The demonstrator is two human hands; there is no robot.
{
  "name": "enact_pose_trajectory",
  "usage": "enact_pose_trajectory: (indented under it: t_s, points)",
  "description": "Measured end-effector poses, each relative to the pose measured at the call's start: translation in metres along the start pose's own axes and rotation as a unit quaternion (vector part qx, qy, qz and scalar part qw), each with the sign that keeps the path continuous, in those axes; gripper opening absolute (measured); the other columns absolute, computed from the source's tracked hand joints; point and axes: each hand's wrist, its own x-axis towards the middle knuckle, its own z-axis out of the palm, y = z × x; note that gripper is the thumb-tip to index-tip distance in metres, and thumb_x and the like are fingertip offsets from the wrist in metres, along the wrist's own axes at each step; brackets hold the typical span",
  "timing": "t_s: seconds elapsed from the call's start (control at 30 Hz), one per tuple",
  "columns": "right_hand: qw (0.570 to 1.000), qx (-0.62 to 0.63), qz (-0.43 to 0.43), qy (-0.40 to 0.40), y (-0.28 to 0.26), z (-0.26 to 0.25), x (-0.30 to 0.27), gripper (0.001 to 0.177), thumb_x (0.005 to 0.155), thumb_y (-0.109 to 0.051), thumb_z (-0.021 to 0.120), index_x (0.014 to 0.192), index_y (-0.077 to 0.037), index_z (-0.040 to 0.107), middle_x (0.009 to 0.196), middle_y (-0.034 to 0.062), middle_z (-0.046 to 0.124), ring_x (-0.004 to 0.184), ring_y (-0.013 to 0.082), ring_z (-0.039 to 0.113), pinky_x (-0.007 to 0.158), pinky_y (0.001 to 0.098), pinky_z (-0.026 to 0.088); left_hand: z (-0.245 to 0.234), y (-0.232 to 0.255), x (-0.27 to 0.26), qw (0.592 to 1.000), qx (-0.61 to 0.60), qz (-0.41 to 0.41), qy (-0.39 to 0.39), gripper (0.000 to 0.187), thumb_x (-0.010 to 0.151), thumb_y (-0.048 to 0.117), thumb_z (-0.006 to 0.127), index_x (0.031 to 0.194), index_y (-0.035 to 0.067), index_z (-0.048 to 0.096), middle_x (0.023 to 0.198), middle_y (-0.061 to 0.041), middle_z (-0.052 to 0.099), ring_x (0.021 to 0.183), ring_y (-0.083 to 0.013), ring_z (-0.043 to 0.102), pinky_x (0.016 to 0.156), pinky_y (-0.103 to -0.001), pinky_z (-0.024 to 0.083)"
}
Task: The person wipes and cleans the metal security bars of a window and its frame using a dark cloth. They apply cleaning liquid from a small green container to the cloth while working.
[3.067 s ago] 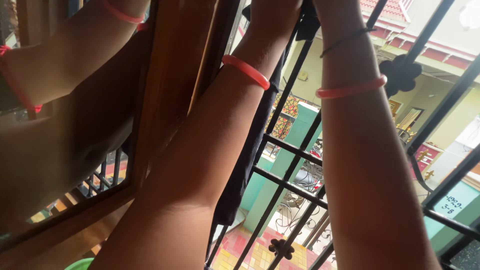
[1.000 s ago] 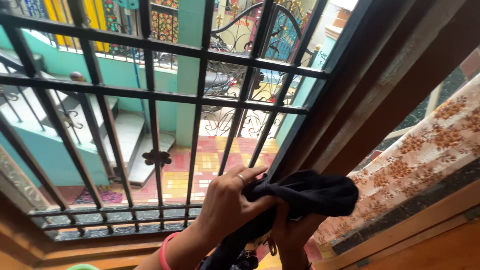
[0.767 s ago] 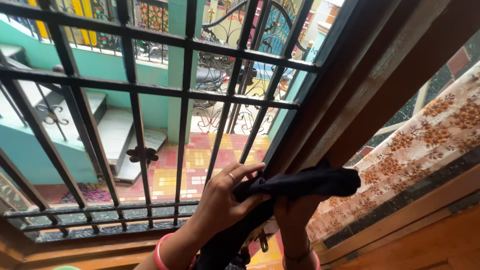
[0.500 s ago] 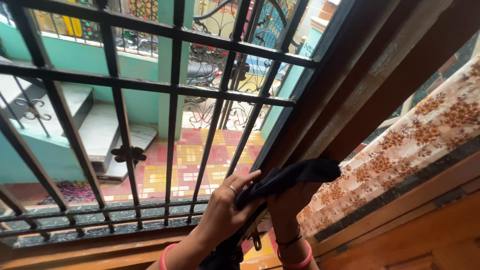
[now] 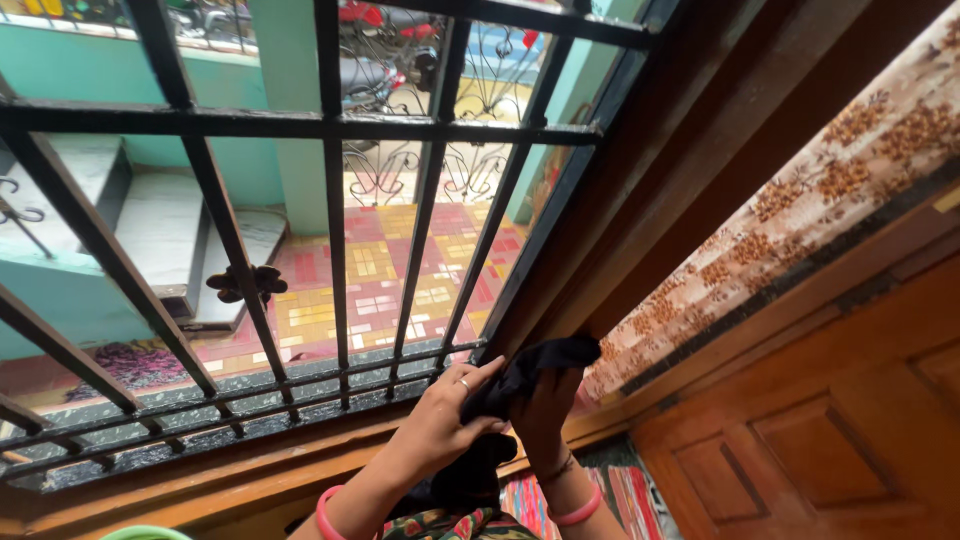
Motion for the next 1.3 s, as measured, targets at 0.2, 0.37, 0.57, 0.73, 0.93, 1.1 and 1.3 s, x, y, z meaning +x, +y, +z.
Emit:
enact_pose_trajectory:
  t_s: [0.2, 0.37, 0.57, 0.73, 0.93, 1.1, 1.3]
  points:
    - [0.989, 0.015, 0.062, -0.132, -0.037, -0.076, -0.049, 0.035, 0.084, -0.028, 0.073, 0.112, -0.009, 0.063, 0.126, 0.0151, 0.056, 0.12, 0.0394, 0.056, 0.106, 0.047, 0.041, -0.018, -0.009, -0.008, 0.986, -0.069, -0.069, -0.138, 0.071, 0.073, 0.017, 0.086, 0.14, 0.012, 0.063, 0.107, -0.013, 0.07, 0.097, -0.0305, 0.07, 0.088, -0.038, 0.055]
    - [0.958, 0.215, 0.113, -0.153, -0.063, -0.123, -0.032, 0.065, 0.081, -0.012, 0.064, 0.143, -0.001, 0.046, 0.137, 0.0242, 0.052, 0.132, 0.0412, 0.05, 0.117, 0.0496, 0.035, -0.006, -0.013, -0.005, 0.955, -0.172, 0.136, -0.198, 0.062, 0.079, 0.013, 0.09, 0.136, 0.008, 0.066, 0.117, -0.018, 0.072, 0.118, -0.033, 0.067, 0.103, -0.038, 0.05]
    - [0.868, 0.305, 0.275, -0.278, -0.08, -0.106, -0.042, 0.108, 0.08, -0.017, 0.085, 0.158, 0.0, 0.012, 0.115, 0.0131, 0.071, 0.112, 0.0224, 0.068, 0.098, 0.0349, 0.051, 0.008, -0.023, -0.015, 0.957, -0.216, 0.017, -0.195, 0.053, 0.081, 0.01, 0.081, 0.133, 0.009, 0.068, 0.113, -0.013, 0.074, 0.106, -0.0285, 0.074, 0.095, -0.038, 0.055]
    - [0.752, 0.37, 0.489, -0.241, -0.074, -0.082, -0.078, 0.031, 0.099, -0.008, 0.066, 0.128, 0.004, 0.067, 0.113, 0.0117, 0.075, 0.102, 0.013, 0.067, 0.09, 0.0325, 0.054, 0.009, -0.04, -0.034, 0.979, -0.132, 0.033, -0.149, 0.056, 0.081, 0.007, 0.078, 0.136, 0.009, 0.065, 0.12, -0.014, 0.068, 0.112, -0.0325, 0.068, 0.096, -0.038, 0.053]
    - [0.785, 0.431, 0.444, -0.033, -0.061, -0.08, -0.058, 0.034, 0.099, -0.005, 0.056, 0.133, 0.0, 0.057, 0.122, 0.004, 0.066, 0.113, 0.0114, 0.06, 0.101, 0.0271, 0.046, 0.025, -0.058, -0.048, 0.998, 0.03, -0.02, -0.054, 0.042, 0.08, 0.018, 0.08, 0.119, 0.007, 0.07, 0.117, -0.014, 0.067, 0.116, -0.0356, 0.059, 0.1, -0.044, 0.046]
    - [0.807, 0.443, 0.391, 0.011, -0.04, -0.073, -0.047, 0.016, 0.109, -0.003, 0.058, 0.123, -0.005, 0.05, 0.106, -0.0011, 0.054, 0.1, 0.0077, 0.051, 0.091, 0.0227, 0.041, 0.037, -0.069, -0.052, 0.974, 0.207, -0.065, 0.072, 0.031, 0.075, 0.013, 0.073, 0.106, 0.012, 0.076, 0.106, -0.015, 0.07, 0.103, -0.038, 0.061, 0.091, -0.045, 0.052]
    - [0.899, 0.301, 0.314, 0.045, -0.016, -0.097, -0.032, 0.011, 0.113, -0.002, 0.056, 0.123, -0.005, 0.054, 0.104, -0.0002, 0.056, 0.091, 0.0058, 0.051, 0.082, 0.0198, 0.041, 0.034, -0.055, -0.024, 0.974, 0.099, -0.112, 0.17, 0.022, 0.097, 0.018, 0.068, 0.118, 0.011, 0.072, 0.072, -0.018, 0.07, 0.067, -0.0352, 0.071, 0.059, -0.044, 0.053]
